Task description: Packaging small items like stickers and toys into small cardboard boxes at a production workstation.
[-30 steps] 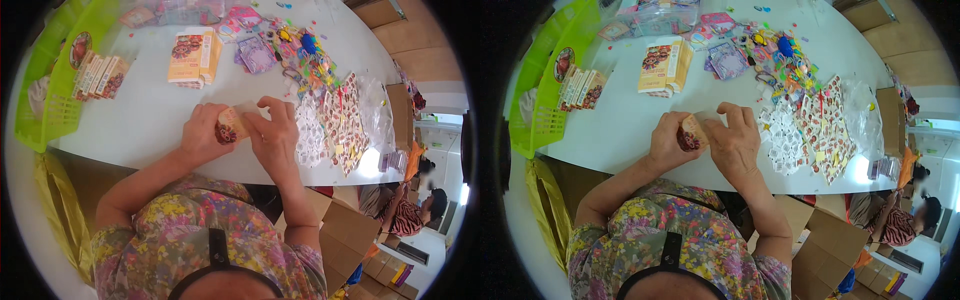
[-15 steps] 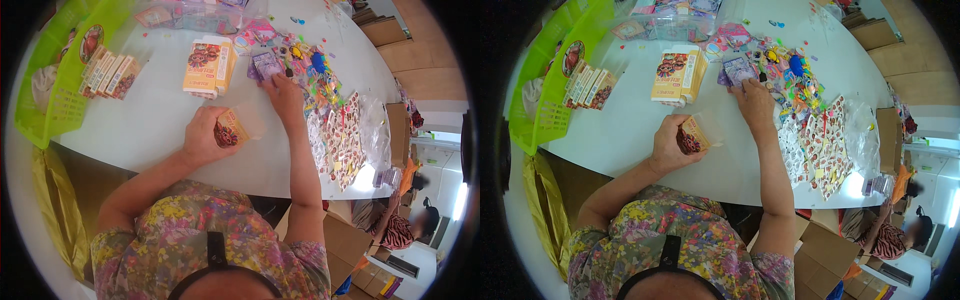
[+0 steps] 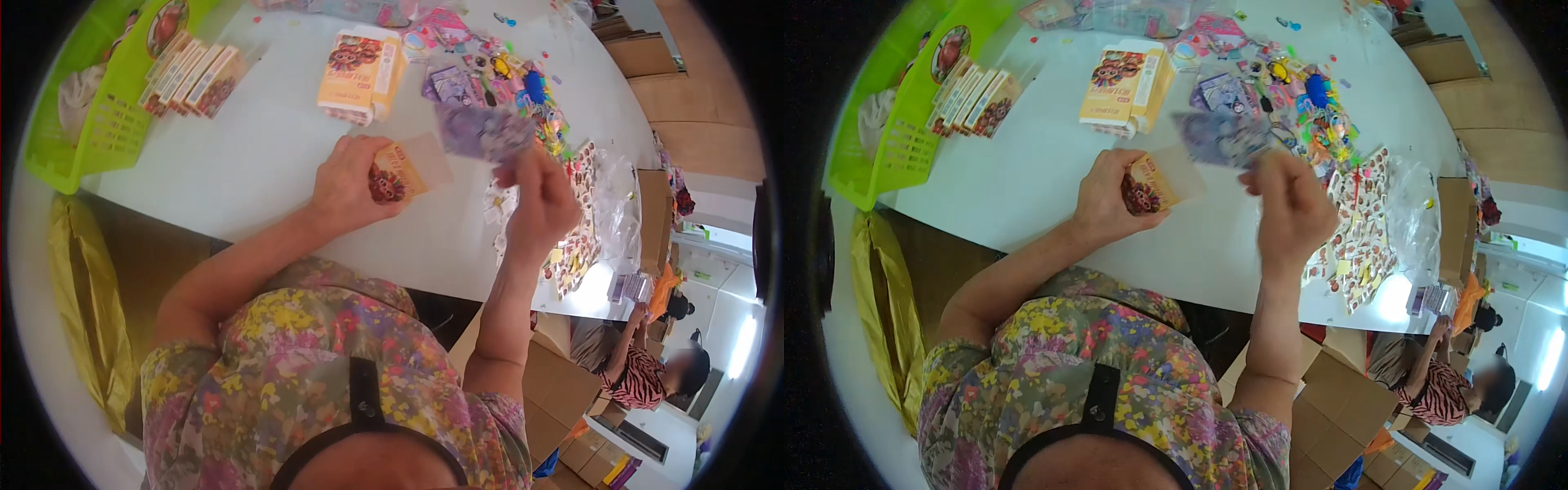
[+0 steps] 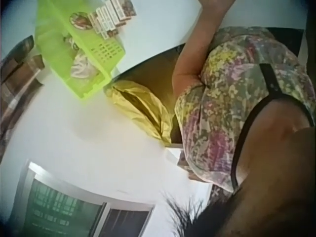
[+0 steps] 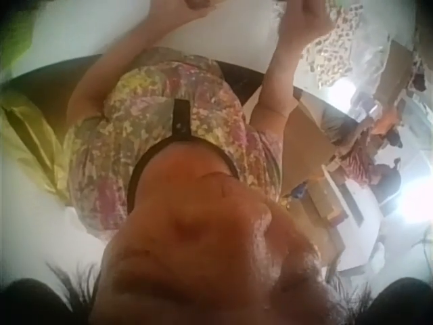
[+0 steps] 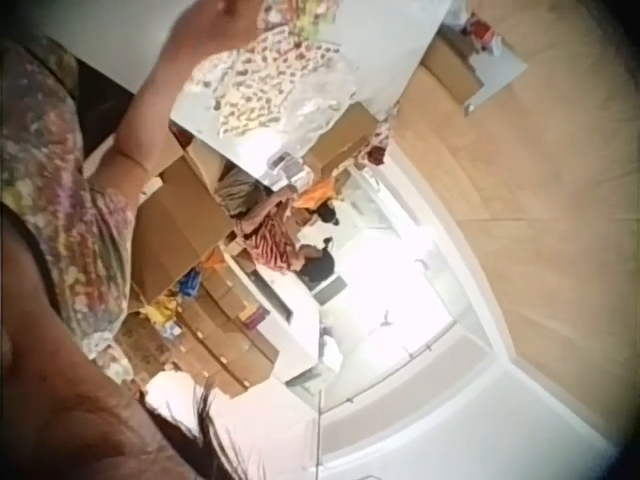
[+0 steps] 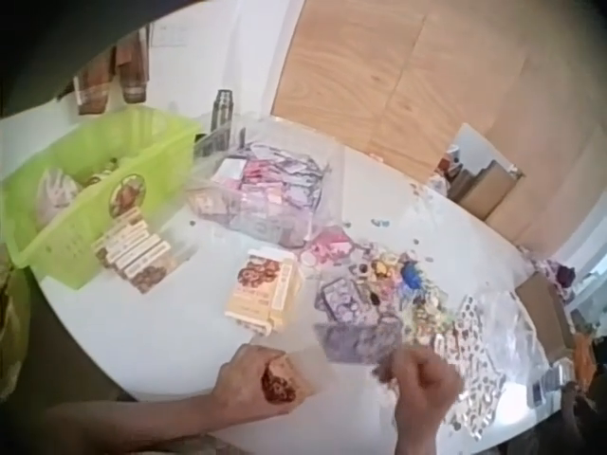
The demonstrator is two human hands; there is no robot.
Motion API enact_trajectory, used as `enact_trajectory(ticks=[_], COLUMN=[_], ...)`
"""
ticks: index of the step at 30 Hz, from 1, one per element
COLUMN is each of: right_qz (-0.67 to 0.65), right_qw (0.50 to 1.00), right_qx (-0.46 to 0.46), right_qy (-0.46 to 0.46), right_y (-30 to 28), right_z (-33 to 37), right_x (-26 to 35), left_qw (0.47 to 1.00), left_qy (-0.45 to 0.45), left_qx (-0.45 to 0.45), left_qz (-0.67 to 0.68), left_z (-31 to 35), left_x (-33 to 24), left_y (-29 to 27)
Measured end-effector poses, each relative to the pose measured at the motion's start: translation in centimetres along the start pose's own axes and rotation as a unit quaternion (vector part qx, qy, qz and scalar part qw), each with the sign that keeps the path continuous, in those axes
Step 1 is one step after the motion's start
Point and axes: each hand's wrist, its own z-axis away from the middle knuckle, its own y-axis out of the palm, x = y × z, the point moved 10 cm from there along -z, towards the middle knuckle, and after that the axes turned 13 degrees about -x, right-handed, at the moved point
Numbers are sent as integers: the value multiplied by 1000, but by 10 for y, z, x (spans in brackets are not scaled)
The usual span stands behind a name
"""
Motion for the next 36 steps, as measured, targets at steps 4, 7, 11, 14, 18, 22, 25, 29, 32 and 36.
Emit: enact_trajectory(ticks=[4, 7, 11, 14, 18, 22, 25, 29, 32, 36], right_qz=[119, 124, 119, 175, 196, 200, 106, -58, 266, 534], right_qw=[978, 978, 984, 954, 945, 944, 957, 966, 962, 832], right_qx=[75, 97, 118, 189, 178, 137, 210, 216, 58, 109], right_qy=[-157, -138, -65, -156, -194, -222, -169, 132, -21, -104], right_y=[19, 15, 10, 26, 47, 44, 48, 29, -21, -12], right_z=[31, 37, 33, 43, 55, 51, 49, -5, -90, -130], right_x=[13, 8, 4, 12, 7, 2, -16, -84, -127, -183], left_qw=[1000, 999, 998, 998, 998, 999, 998, 999, 999, 998], left_qy=[1, -12, 3, 40, 49, 41, 61, 49, 44, 63], left_qx=[-16, -52, -63, -39, -23, -21, -19, -5, -1, 23], left_qz=[-6, 11, -1, 11, 17, 17, 16, 11, 11, 10], left_z=[1, 0, -1, 1, 4, 1, 1, -1, -3, -1], left_x=[4, 4, 3, -8, -14, -19, -23, -21, -25, -24], left_y=[0, -4, -8, -6, -4, -1, -2, 1, 3, 9])
